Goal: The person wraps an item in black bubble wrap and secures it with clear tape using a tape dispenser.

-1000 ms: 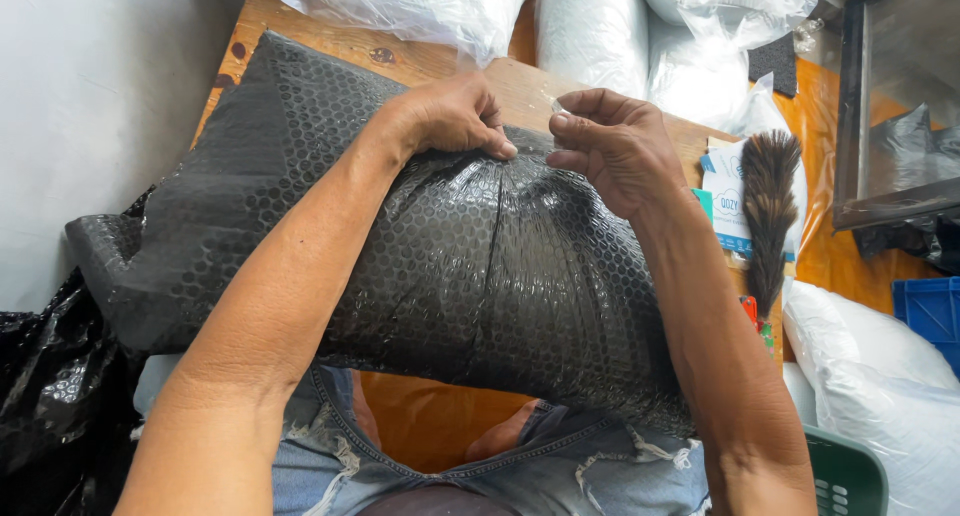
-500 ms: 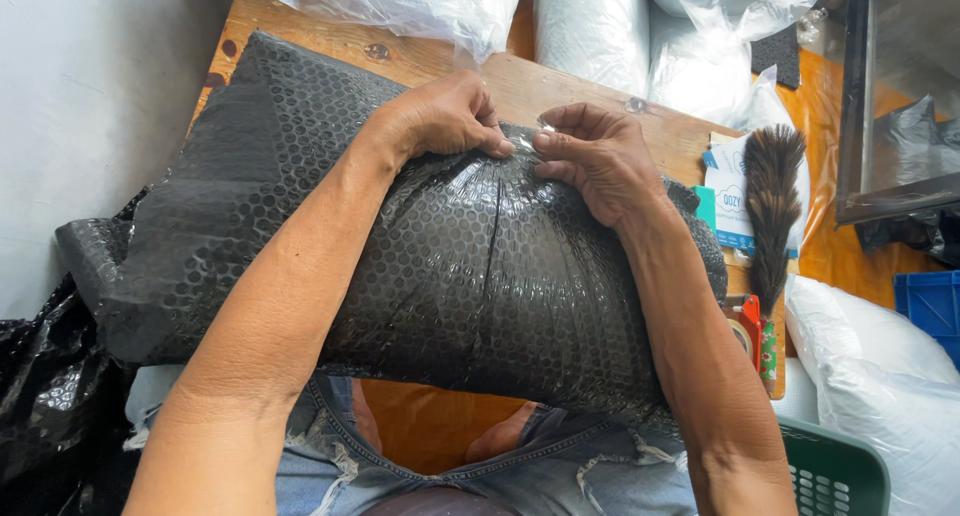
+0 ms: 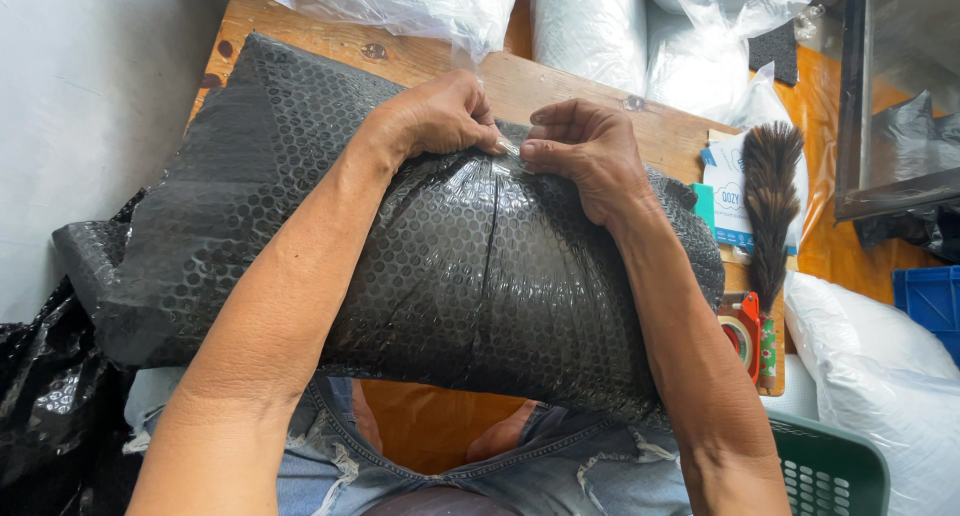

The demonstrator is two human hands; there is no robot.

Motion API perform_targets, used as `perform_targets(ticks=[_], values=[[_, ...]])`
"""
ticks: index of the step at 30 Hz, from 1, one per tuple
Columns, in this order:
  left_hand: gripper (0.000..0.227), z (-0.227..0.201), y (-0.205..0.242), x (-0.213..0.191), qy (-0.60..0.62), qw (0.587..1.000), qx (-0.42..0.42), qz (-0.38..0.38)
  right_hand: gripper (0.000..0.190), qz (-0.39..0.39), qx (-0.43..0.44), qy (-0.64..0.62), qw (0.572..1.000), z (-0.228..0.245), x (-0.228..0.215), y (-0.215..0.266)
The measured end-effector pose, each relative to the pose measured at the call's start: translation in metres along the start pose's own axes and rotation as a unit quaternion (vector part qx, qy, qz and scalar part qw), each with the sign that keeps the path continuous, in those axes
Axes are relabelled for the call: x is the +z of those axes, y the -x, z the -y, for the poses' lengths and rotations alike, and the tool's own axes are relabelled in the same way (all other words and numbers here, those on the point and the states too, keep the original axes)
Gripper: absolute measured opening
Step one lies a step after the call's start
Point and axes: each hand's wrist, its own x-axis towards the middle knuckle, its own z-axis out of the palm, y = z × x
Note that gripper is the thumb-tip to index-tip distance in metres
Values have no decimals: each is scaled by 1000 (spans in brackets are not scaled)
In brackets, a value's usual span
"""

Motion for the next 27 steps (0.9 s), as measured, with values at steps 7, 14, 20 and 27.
perform_targets(ticks=[7, 14, 20, 27], values=[[30, -7, 7, -2, -4, 1000, -7, 9, 46, -8, -19, 102, 995, 3, 7, 5], [23, -10, 9, -2, -6, 1000, -20, 1, 45, -38, -56, 217, 974, 0, 10, 5], [19, -10, 10, -3, -13, 1000, -26, 9, 45, -58, -79, 335, 937, 10, 18, 14], [43, -3, 8, -4, 0, 998, -57, -27, 46, -78, -94, 348, 929, 5, 10, 15]])
